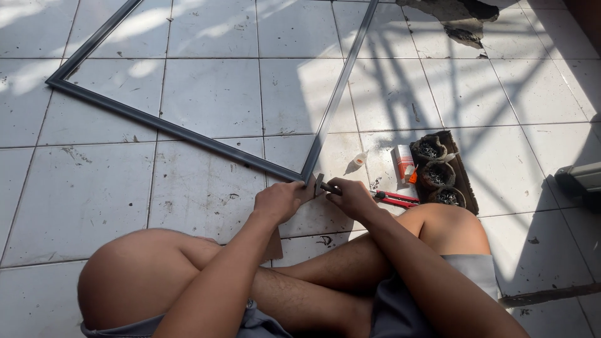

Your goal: Trimming excess material from the edge of a large frame using a utility knife while sitting on the floor.

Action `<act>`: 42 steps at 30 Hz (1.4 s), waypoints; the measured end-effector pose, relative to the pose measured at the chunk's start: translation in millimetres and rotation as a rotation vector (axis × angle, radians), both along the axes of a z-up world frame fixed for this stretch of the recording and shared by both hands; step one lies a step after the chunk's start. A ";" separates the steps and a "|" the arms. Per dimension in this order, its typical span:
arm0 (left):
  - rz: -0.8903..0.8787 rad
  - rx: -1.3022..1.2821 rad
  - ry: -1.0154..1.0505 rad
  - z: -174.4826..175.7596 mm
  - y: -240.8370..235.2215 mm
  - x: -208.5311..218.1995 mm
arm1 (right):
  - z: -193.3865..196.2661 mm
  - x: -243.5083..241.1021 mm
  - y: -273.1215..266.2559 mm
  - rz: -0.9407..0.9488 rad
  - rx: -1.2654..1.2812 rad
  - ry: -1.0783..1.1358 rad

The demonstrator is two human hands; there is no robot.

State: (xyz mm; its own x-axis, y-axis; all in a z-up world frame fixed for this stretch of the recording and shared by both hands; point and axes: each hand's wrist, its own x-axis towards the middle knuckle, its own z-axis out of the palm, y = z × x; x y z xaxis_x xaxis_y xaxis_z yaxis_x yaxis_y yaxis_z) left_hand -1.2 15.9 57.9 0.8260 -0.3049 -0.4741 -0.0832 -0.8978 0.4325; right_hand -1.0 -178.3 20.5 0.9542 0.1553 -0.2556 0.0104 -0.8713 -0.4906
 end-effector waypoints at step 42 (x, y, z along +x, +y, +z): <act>0.068 0.067 -0.116 14.0 2.3 -0.8 | 107.6 17.2 -16.3 -0.163 0.147 0.272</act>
